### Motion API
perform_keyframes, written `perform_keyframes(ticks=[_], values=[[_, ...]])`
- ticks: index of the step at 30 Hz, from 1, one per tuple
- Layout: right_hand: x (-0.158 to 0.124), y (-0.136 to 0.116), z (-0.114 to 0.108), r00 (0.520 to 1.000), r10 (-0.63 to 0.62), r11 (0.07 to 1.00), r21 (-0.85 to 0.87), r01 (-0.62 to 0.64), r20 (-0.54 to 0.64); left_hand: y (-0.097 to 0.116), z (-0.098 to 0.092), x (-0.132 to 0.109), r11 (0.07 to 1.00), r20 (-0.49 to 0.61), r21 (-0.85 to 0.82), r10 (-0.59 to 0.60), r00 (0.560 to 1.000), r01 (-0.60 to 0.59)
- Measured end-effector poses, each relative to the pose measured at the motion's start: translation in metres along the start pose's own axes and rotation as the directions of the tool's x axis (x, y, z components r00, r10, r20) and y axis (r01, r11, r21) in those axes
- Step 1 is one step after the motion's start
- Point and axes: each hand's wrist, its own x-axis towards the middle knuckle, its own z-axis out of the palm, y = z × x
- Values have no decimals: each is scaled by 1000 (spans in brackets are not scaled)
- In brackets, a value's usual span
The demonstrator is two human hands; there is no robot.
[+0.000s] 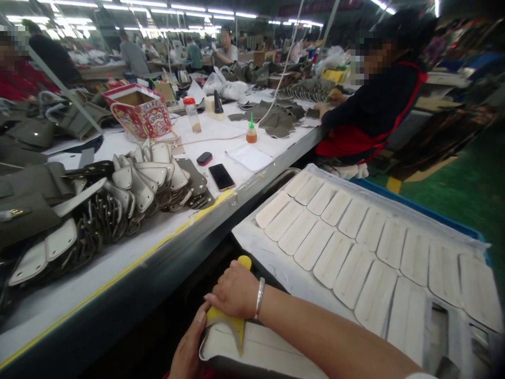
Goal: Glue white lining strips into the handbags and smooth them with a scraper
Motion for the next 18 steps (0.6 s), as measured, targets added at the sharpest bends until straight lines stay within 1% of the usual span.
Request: perform_keyframes(ticks=[1, 3, 4, 6, 7, 9, 10, 11, 12, 13, 14, 15, 16, 18], values=[[-5, -2, 0, 999, 38, 999, 5, -38, -7, 4, 3, 1, 1000, 13, -5, 14, 1000, -14], [-15, -6, -3, 994, 107, 994, 6, -107, -18, 15, 10, 3, 996, 44, 26, 85, 995, -86], [-19, -8, -5, 990, 142, 990, -1, -142, -16, 22, 12, 4, 996, 83, 13, 91, 992, -92], [-29, -10, -14, 974, 228, 973, -33, -228, -2, 37, 15, 4, 998, 217, -43, 51, 975, -43], [-35, -11, -21, 959, 283, 958, -57, -282, 8, 44, 15, 5, 997, 300, -80, 10, 954, 15], [-53, -12, -39, 906, 422, 902, -96, -421, -4, 58, 13, 6, 979, 453, -141, -69, 889, 148], [-66, -13, -49, 865, 501, 860, -96, -501, -30, 63, 11, 6, 971, 505, -152, -82, 859, 182], [-81, -16, -58, 816, 575, 813, -69, -578, -59, 67, 9, 7, 970, 542, -152, -77, 837, 188], [-97, -21, -66, 763, 642, 765, -10, -644, -74, 71, 6, 8, 977, 570, -136, -59, 819, 166], [-114, -27, -72, 714, 697, 717, 81, -692, -64, 73, 4, 9, 987, 599, -106, -33, 800, 121], [-130, -36, -76, 676, 737, 667, 192, -720, -26, 75, 2, 10, 996, 618, -72, -4, 786, 61], [-146, -46, -78, 649, 760, 610, 311, -729, 30, 76, 0, 11, 999, 636, -33, 23, 771, -3], [-159, -57, -77, 640, 764, 548, 440, -711, 84, 77, -1, 11, 998, 650, 7, 43, 758, -63], [-176, -83, -68, 644, 752, 386, 697, -605, 143, 79, -2, 13, 978, 660, 92, 82, 747, -189]])
